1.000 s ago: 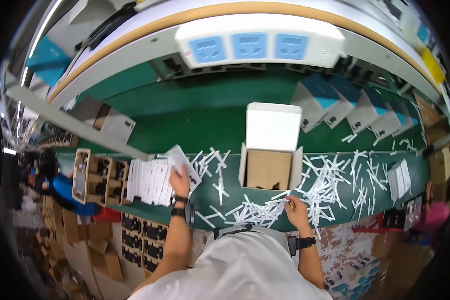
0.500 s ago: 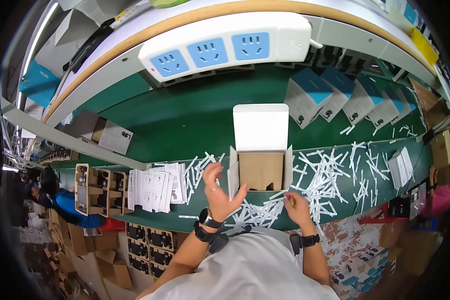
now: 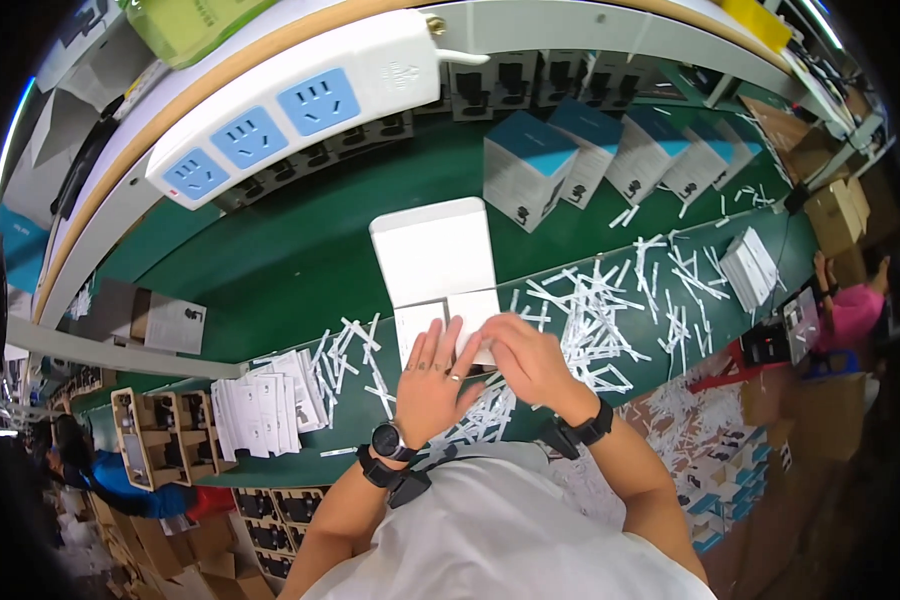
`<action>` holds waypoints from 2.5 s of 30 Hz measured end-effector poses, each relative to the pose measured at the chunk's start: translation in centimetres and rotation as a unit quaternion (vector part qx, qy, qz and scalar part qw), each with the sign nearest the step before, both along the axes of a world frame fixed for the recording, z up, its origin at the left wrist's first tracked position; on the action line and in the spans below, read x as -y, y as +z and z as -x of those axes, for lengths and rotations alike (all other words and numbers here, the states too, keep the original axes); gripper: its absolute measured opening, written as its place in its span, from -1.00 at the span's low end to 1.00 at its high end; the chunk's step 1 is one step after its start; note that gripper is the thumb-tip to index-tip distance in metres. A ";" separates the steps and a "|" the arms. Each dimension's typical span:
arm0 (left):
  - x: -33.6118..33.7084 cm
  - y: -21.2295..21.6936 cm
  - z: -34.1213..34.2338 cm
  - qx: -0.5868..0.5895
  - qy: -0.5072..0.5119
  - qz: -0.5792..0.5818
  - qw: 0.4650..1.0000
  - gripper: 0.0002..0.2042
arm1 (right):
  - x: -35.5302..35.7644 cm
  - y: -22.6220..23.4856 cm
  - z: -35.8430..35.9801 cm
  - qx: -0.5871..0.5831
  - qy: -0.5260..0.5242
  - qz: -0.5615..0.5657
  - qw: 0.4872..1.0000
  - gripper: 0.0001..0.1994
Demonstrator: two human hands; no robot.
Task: The person packs items by placing a manual and a small box into a larger white box, closing it, and sliding it into a blue sleeve. This process is repeated several times, and each finished unit is placed on a shelf.
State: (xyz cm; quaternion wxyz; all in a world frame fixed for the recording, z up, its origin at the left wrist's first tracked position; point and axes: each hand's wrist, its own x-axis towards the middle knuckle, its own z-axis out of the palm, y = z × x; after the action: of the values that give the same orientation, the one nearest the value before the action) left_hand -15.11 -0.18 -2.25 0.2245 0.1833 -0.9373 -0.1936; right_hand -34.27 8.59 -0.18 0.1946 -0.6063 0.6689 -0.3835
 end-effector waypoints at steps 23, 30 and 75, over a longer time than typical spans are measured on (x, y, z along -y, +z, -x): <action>-1.6 -2.9 1.7 0.071 0.048 0.095 0.992 -0.50 | 6.0 0.1 -2.2 -0.067 -0.083 0.095 0.990 -0.80; -1.6 -4.1 0.7 0.088 0.030 0.027 0.995 -0.65 | 10.7 -1.4 -6.7 -0.129 0.083 0.002 0.988 -0.72; 0.8 -3.2 -2.8 -0.253 0.029 -0.404 0.878 -0.77 | 5.3 4.5 -0.8 -0.095 0.188 0.090 0.973 -0.90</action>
State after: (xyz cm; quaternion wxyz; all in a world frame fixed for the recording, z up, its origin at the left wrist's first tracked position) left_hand -12.35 -1.01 -5.42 0.3658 0.2300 -0.6830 -0.5890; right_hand -33.50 3.28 4.31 0.1430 -0.7700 0.5212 -0.3391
